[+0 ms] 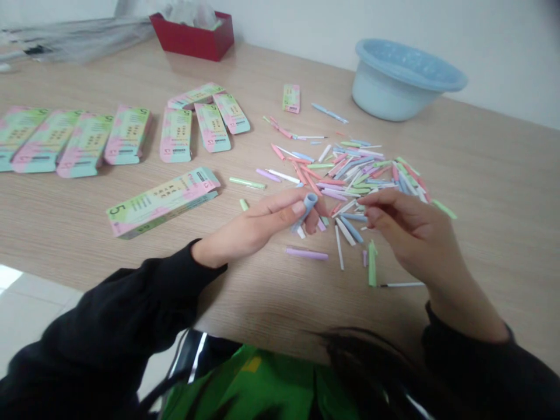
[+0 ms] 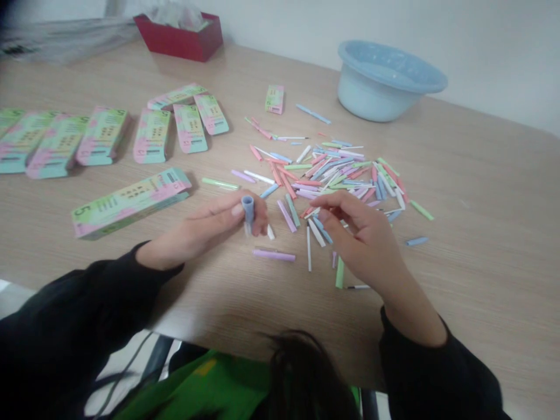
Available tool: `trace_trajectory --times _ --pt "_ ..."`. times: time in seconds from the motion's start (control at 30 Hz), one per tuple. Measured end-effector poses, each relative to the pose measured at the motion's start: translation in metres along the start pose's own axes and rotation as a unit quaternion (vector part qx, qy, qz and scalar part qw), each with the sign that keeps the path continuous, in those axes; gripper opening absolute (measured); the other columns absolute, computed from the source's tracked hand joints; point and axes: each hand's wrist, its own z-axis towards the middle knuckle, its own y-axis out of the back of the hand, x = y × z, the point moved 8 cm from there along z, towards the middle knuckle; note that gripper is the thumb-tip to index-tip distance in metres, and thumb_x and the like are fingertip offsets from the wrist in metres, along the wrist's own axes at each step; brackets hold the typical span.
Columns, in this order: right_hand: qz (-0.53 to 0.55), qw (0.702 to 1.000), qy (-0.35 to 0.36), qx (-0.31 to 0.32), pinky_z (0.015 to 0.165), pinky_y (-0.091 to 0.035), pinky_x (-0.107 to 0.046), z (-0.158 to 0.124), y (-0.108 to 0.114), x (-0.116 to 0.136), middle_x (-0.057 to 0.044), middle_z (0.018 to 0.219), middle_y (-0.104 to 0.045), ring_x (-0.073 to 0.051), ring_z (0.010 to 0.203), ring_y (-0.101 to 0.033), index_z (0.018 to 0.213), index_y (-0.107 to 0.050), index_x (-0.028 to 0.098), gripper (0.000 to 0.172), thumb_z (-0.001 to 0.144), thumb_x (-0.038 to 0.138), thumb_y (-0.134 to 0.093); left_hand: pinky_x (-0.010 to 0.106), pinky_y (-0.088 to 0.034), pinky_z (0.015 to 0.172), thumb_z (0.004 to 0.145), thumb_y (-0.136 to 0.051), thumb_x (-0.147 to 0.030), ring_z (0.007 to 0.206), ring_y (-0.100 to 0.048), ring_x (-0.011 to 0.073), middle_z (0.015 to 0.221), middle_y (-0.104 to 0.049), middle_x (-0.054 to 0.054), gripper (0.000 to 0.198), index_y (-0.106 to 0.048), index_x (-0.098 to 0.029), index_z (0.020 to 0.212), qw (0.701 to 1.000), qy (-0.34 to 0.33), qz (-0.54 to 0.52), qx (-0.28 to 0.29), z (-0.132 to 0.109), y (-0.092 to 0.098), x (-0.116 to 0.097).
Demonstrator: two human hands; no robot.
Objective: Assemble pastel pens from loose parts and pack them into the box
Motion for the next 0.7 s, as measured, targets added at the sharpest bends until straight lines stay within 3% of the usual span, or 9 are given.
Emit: trace_trajectory --times 0.13,0.23,0.37,0.53,0.7 --pt "-0.001 1.0 -0.016 0.014 0.076 -0.049 -0.032 -0.005 -0.006 -0.019 -0.002 0.095 -0.071 -0.017 0.081 -0.064 0.107 -0.073 0.026 0.018 0.097 0.023 -0.058 0.033 -0.049 0.089 0.102 -0.059 -0.041 0.092 -0.065 0.0193 0.087 -0.067 0.003 0.022 -0.067 -0.021 0.105 0.998 -0.018 -0.037 -0.042 0.002 0.008 -0.007" --pt "0.008 0.999 -0.039 0.025 0.074 -0.049 -0.032 -0.009 -0.014 -0.027 -0.003 0.091 -0.07 -0.018 0.079 -0.064 0.106 -0.072 0.024 0.017 0.097 0.024 -0.058 0.032 -0.052 0.081 0.097 -0.065 -0.041 0.081 -0.065 0.0186 0.08 -0.065 0.001 0.021 -0.065 -0.021 0.102 0.992 -0.015 -0.095 -0.077 0.005 0.015 -0.006" --pt "0.009 0.998 -0.048 0.034 0.075 -0.05 -0.032 -0.013 -0.02 -0.033 -0.002 0.09 -0.07 -0.018 0.08 -0.064 0.102 -0.071 0.024 0.015 0.095 0.023 -0.058 0.03 -0.054 0.067 0.097 -0.063 -0.037 0.067 -0.059 0.0158 0.071 -0.055 -0.002 0.017 -0.062 -0.02 0.102 0.981 0.025 -0.174 -0.082 0.009 0.016 0.0" --pt "-0.002 0.997 -0.041 0.07 0.076 -0.05 -0.034 -0.016 -0.03 -0.034 -0.002 0.09 -0.07 -0.019 0.079 -0.064 0.102 -0.07 0.024 0.016 0.095 0.024 -0.056 0.026 -0.05 0.061 0.099 -0.057 -0.029 0.059 -0.051 0.0119 0.068 -0.048 -0.003 0.013 -0.059 -0.019 0.091 0.966 0.06 -0.223 -0.12 0.01 0.015 0.004" --pt "0.004 0.995 -0.028 0.098 0.072 -0.049 -0.032 -0.018 -0.038 -0.026 -0.003 0.089 -0.068 -0.019 0.08 -0.064 0.101 -0.07 0.023 0.017 0.094 0.02 -0.054 0.025 -0.042 0.055 0.096 -0.061 -0.042 0.054 -0.043 0.0111 0.065 -0.045 -0.004 0.025 -0.057 -0.019 0.085 0.961 0.106 -0.227 -0.116 0.009 0.01 0.015"
